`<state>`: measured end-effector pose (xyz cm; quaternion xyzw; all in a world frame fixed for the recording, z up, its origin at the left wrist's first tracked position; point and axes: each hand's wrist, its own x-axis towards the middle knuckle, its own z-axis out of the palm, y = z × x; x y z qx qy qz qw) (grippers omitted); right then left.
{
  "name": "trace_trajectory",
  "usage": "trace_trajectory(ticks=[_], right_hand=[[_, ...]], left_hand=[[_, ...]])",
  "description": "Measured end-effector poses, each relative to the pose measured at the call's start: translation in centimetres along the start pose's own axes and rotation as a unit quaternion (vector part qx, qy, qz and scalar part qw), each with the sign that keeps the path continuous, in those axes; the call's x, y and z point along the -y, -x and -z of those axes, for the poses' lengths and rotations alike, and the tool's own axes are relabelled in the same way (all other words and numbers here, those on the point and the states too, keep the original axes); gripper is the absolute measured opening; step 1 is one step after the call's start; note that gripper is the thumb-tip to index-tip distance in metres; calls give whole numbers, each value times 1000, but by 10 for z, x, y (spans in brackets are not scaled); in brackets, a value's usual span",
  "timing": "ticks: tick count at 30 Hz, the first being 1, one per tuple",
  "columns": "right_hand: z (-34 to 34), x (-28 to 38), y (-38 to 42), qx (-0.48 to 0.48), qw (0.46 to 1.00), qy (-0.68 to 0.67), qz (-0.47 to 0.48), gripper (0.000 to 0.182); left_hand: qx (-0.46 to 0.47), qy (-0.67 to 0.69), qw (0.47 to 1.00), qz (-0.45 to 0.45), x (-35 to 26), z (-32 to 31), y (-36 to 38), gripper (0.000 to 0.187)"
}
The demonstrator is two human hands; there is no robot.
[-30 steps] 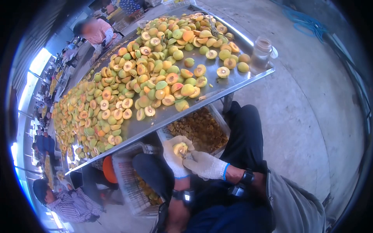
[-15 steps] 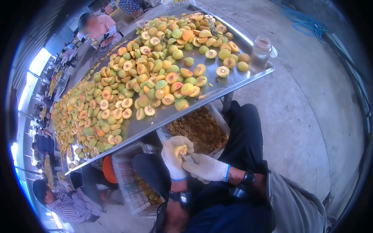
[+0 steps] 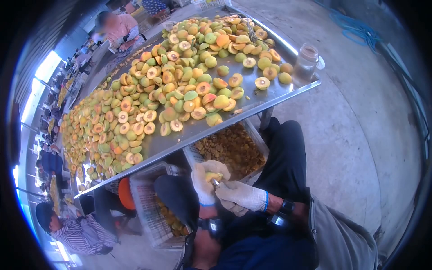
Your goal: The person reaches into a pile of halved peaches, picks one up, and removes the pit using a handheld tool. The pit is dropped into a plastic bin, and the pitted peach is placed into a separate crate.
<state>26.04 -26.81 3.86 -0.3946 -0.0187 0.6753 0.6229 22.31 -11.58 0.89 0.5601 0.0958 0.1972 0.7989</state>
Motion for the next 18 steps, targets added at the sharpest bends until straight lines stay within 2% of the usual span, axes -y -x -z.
trace_trajectory(ticks=[2,4,8,10,14,18], right_hand=[[4,2,-1,-21,998,57,-11,42],[4,5,1,-24,998,56,-13,40],[9,6,-2,-30,995,92,-12,33],[14,4,-5,-13,997,79,-22,31],[25,2,-11,46,996,29,-65,29],[40,-4,-17,99,993,-25,-61,30]], left_hand=[[-14,15,1000,9,3,0,1,64],[-40,28,997,51,5,1,3,64],[-22,17,997,70,0,3,-2,63],[0,-14,994,112,-4,5,-3,62],[69,-16,993,95,-6,15,-5,62],[121,-57,986,98,-11,19,-12,62]])
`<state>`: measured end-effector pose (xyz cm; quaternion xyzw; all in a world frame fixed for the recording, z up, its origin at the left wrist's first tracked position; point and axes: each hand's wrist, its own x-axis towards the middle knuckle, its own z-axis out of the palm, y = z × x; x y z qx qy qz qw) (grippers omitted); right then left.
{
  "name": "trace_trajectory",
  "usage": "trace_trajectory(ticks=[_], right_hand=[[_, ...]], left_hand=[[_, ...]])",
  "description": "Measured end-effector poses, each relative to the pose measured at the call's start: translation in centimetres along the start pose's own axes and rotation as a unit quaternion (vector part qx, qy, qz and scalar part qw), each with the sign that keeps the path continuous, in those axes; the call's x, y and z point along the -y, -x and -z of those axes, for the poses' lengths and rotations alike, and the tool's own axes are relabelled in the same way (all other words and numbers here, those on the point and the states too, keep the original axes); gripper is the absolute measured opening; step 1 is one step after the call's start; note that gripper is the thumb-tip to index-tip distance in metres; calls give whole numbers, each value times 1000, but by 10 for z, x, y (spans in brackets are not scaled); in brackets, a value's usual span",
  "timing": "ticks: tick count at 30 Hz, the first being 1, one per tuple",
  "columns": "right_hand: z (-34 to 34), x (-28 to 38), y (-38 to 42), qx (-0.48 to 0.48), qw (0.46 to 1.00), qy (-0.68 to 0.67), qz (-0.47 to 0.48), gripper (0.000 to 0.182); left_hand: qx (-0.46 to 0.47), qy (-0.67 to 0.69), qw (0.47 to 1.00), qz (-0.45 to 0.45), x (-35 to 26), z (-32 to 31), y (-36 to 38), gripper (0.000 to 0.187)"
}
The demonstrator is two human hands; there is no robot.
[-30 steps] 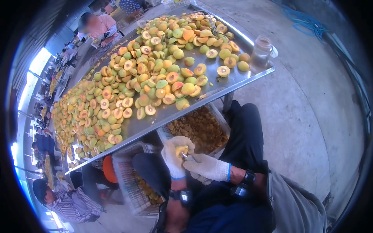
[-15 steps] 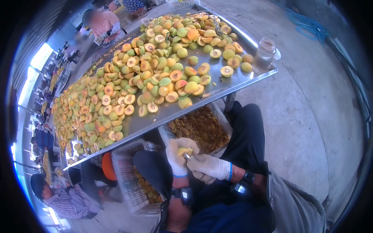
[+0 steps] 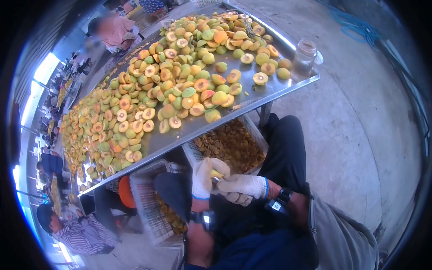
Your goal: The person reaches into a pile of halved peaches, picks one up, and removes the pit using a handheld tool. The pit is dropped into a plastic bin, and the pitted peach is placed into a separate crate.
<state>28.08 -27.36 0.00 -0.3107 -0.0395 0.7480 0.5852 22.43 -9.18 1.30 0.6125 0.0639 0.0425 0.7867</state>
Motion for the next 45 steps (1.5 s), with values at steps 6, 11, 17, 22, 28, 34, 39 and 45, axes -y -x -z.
trace_trajectory(ticks=[6,11,17,22,28,34,39,45], right_hand=[[-4,12,0,-50,996,79,8,36],[-8,13,1,-162,954,251,25,45],[-12,12,0,-284,883,368,69,53],[-2,8,-5,-321,854,404,70,51],[6,14,3,-392,782,462,150,45],[6,29,4,-303,909,198,206,34],[10,58,30,-335,877,44,343,33],[50,126,73,-538,609,445,376,28]], left_hand=[[-71,36,997,8,12,-8,0,59],[-216,29,972,93,18,-20,0,59],[-279,-62,953,97,18,-29,-9,53],[-363,-99,923,75,28,-27,-16,43],[-416,-39,908,-36,-6,10,-3,43],[-538,-3,835,-115,-69,100,37,43],[-601,-95,791,-64,-27,196,109,39],[-608,-135,774,115,124,278,196,39]])
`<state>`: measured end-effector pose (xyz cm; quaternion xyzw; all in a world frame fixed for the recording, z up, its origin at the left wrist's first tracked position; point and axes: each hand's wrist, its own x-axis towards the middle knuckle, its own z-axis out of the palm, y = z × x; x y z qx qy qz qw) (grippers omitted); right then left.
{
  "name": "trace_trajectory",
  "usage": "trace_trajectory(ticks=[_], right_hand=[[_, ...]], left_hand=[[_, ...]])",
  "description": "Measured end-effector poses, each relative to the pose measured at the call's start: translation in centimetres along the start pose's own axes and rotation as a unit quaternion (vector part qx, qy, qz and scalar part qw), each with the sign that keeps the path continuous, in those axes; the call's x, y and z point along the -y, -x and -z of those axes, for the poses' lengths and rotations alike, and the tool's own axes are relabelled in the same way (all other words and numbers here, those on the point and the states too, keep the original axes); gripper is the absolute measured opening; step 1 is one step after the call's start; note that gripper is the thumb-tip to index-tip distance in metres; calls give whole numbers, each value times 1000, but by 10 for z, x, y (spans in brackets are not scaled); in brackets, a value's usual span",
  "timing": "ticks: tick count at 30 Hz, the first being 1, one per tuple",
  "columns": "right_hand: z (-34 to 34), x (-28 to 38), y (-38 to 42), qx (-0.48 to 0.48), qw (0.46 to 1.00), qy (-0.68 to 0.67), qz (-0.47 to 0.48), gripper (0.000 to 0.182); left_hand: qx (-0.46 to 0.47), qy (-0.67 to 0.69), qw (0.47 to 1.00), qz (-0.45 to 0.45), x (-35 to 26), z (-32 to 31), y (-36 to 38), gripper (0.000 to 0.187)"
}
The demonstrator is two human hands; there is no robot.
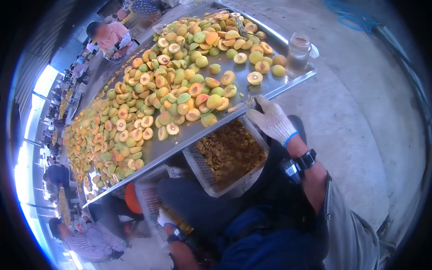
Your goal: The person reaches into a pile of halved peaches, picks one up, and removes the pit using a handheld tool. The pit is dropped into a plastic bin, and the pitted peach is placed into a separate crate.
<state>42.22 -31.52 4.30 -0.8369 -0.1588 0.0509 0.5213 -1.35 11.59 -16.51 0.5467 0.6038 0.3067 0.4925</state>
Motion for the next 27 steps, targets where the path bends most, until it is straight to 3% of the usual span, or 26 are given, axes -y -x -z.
trace_trajectory(ticks=[1,4,5,7,8,9,11,12,14,15,16,19,20,21,22,23,26,27], right_hand=[[8,-2,-11,-21,991,115,67,28],[21,-28,-47,-44,968,201,141,28],[26,-37,-61,-45,967,206,143,28],[31,-47,-84,-62,936,307,158,22],[30,-49,-91,-95,924,337,156,24],[30,-57,-100,-94,922,340,157,24],[33,-78,-118,-92,898,398,164,23],[34,-77,-122,-91,896,400,167,23],[37,-75,-126,14,898,440,24,22],[38,-80,-128,13,896,444,25,22],[39,-92,-132,7,897,443,9,21],[46,-94,-135,15,888,457,-34,20],[44,-90,-135,34,881,468,-61,20],[41,-73,-129,29,881,469,-57,20],[36,-56,-121,-13,888,460,-7,20],[28,-39,-115,-53,891,448,42,19],[-3,-20,-116,129,898,410,96,26],[-13,-24,-114,191,901,375,108,30]], left_hand=[[-25,-59,996,57,11,1,3,40],[8,-161,983,84,24,10,9,46],[12,-158,984,86,27,8,6,46],[-31,24,992,119,20,2,-7,50],[-103,-142,983,46,10,1,-13,50],[-171,-303,937,-28,-10,-2,-14,50],[-216,-275,922,-163,-19,-5,-40,48],[-195,-225,936,-188,-44,-15,-32,48],[-129,-93,965,-207,-130,-49,8,45],[-82,-11,976,-201,-163,-66,29,43],[-80,-8,977,-198,-193,-83,50,43],[46,47,980,-188,-265,-137,122,34],[108,9,958,-264,-260,-150,120,30],[158,-10,955,-250,-278,-165,145,24],[188,-10,925,-330,-273,-184,151,20],[221,-1,916,-335,-275,-202,165,17],[329,-6,885,-330,-275,-247,193,18],[316,-47,876,-360,-279,-263,200,20]])
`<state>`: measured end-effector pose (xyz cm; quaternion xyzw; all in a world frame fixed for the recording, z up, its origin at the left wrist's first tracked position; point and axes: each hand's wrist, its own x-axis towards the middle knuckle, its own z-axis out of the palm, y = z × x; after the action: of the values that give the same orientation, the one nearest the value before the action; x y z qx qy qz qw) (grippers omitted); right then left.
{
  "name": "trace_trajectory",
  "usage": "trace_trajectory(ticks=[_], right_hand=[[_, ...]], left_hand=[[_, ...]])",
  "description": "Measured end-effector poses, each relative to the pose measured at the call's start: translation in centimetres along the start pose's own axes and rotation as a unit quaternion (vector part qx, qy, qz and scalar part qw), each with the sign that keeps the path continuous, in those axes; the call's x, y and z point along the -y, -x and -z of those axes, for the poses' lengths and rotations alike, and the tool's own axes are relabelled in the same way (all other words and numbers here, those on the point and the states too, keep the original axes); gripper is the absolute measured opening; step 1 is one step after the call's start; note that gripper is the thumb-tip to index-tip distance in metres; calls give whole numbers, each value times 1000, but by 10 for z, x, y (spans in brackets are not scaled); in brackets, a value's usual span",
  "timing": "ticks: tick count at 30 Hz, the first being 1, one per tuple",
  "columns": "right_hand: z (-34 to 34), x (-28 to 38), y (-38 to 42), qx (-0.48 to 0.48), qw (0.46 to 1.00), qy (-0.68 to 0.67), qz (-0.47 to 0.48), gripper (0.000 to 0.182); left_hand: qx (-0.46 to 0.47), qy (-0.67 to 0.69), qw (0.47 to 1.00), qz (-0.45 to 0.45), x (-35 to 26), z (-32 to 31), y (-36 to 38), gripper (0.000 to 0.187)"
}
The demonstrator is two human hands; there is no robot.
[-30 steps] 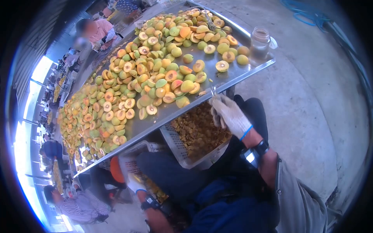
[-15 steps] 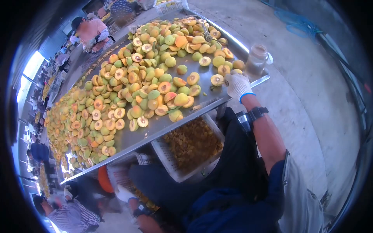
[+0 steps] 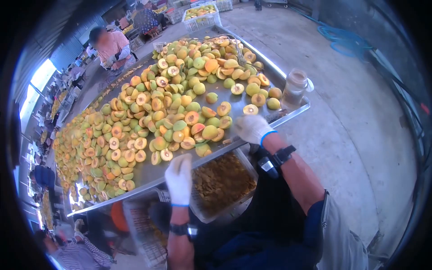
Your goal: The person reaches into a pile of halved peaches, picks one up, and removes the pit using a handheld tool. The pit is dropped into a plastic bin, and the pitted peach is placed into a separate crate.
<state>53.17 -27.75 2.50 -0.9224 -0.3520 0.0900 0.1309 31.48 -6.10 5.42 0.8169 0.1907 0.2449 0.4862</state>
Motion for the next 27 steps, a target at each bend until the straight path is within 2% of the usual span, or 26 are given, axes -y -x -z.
trace_trajectory(ticks=[2,4,6,8,10,12,14,16,18,19,20,21,22,23,24,25,26,27], right_hand=[[-12,14,-2,22,999,23,-22,36],[-13,19,-7,45,997,45,-40,42],[-15,21,-10,106,992,37,-51,48],[-18,24,-7,74,995,55,-38,54],[0,33,4,76,994,69,-41,56],[-6,22,6,28,998,49,-23,57],[10,23,18,79,994,-74,-1,40],[8,15,22,70,994,-78,20,35],[-2,5,18,8,993,-90,78,29],[-7,0,15,7,993,-91,79,29],[-13,-5,13,-38,995,-57,78,25],[-18,-9,15,-83,993,-23,75,22],[-18,-11,18,-81,994,-25,74,22],[-17,-13,21,-127,986,-62,84,26],[-16,-12,25,-171,976,-101,93,30],[-9,-4,34,-165,976,-106,92,30],[-2,5,43,-172,965,-186,68,30],[9,17,53,-179,947,-262,44,31]], left_hand=[[-13,-18,1000,-19,11,-34,-17,24],[-26,-85,993,-80,9,-61,-37,32],[-29,-232,959,-157,18,-87,-61,40],[34,-359,924,-129,23,-107,-80,49],[54,-389,908,-146,41,-119,-96,48],[143,-406,880,-202,49,-124,-104,46],[163,-405,878,-198,44,-119,-107,44],[178,-373,888,-201,53,-116,-108,44],[164,-360,891,-222,54,-108,-112,44],[172,-282,926,-182,52,-99,-115,45],[179,-201,953,-139,52,-91,-116,47],[125,-145,974,-121,63,-89,-120,44],[127,-146,974,-120,53,-77,-117,44],[112,18,993,-15,43,-63,-114,43],[92,180,975,92,32,-52,-107,42],[77,331,932,128,31,-47,-96,41],[56,475,864,161,30,-42,-84,41],[83,529,831,154,29,-36,-70,39]])
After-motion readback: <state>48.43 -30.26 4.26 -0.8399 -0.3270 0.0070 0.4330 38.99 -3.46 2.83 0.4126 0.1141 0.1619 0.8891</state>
